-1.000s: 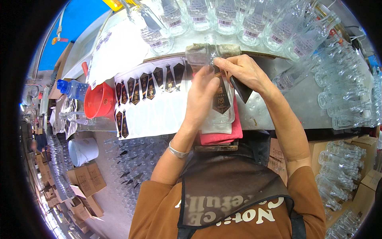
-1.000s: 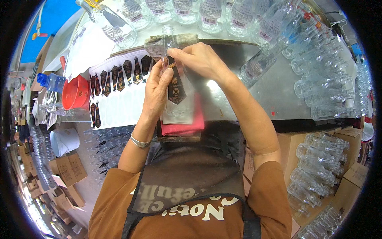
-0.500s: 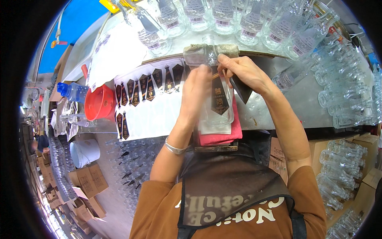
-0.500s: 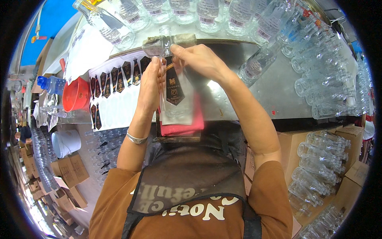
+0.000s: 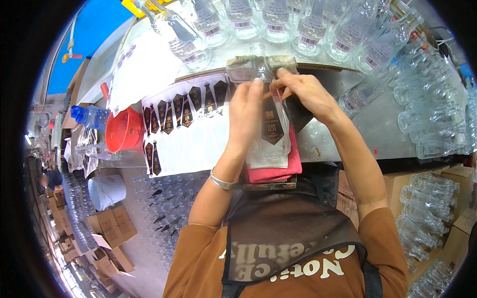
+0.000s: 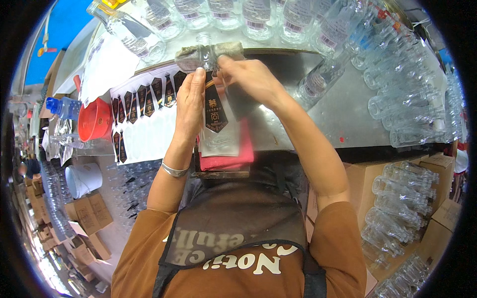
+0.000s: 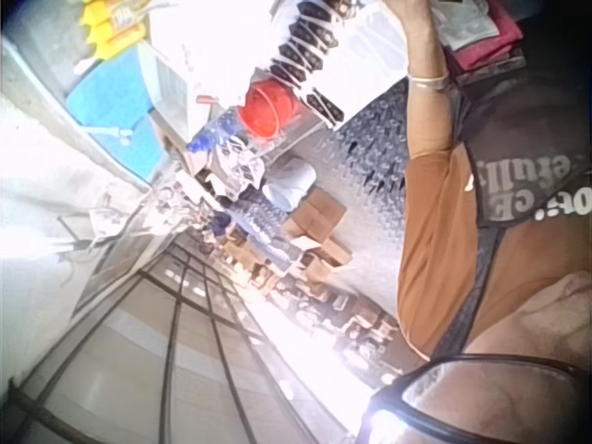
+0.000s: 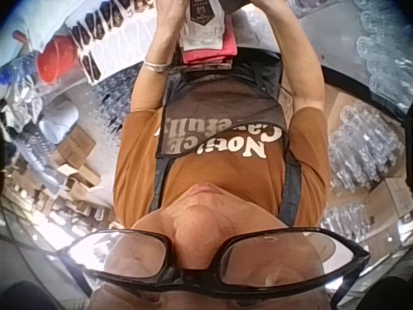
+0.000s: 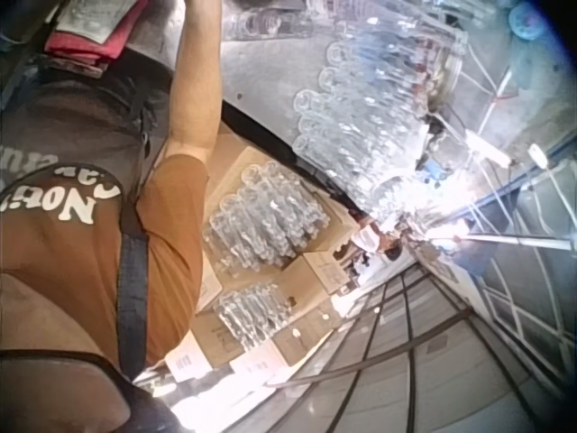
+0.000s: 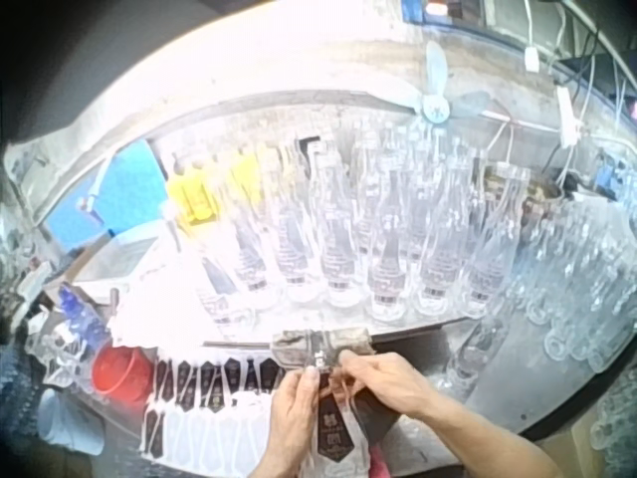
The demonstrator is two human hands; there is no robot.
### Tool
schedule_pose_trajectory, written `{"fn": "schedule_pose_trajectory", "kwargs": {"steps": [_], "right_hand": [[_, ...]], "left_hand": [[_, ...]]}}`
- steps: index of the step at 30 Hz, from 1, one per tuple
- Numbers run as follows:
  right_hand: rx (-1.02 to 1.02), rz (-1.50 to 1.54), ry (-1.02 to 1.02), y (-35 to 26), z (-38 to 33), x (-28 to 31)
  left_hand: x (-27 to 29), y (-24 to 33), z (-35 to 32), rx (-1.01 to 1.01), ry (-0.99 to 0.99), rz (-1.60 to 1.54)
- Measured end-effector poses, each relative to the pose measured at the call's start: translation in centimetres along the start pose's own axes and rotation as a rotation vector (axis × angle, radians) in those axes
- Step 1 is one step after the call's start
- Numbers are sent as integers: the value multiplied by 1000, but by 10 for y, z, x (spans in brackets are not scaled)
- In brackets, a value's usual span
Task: The person repeatedly picks up clear plastic bottles, applies a dark rectangular label to each bottle, and places the labeled bottles on a metal counter. The person handles the bottles one at a time and continues the labeling process throughout the clip.
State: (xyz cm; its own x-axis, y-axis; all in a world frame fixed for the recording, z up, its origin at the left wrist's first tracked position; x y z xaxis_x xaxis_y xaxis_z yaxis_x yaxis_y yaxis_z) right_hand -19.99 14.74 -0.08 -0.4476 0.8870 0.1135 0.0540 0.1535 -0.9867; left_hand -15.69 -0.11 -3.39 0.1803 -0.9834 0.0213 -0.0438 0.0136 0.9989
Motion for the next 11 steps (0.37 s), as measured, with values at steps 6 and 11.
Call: {"fn": "schedule_pose_trajectory", "kwargs": {"steps": [6,11], "right_hand": [[126,327,219,-30,-33,32],[307,-154,209,-69,-5,34]], "left_hand": [[1,-2,-4,36,22,-47],[0,-9,-1,13,17,-69]]}}
Point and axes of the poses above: each hand's wrist, its own z-axis towards the middle knuckle, its own x-axis out of the back of the hand, y = z × x, the point moved 9 cm from there along z, towards the middle knuckle, and after that the axes turned 1 degree about y, right-handed, at the moved point
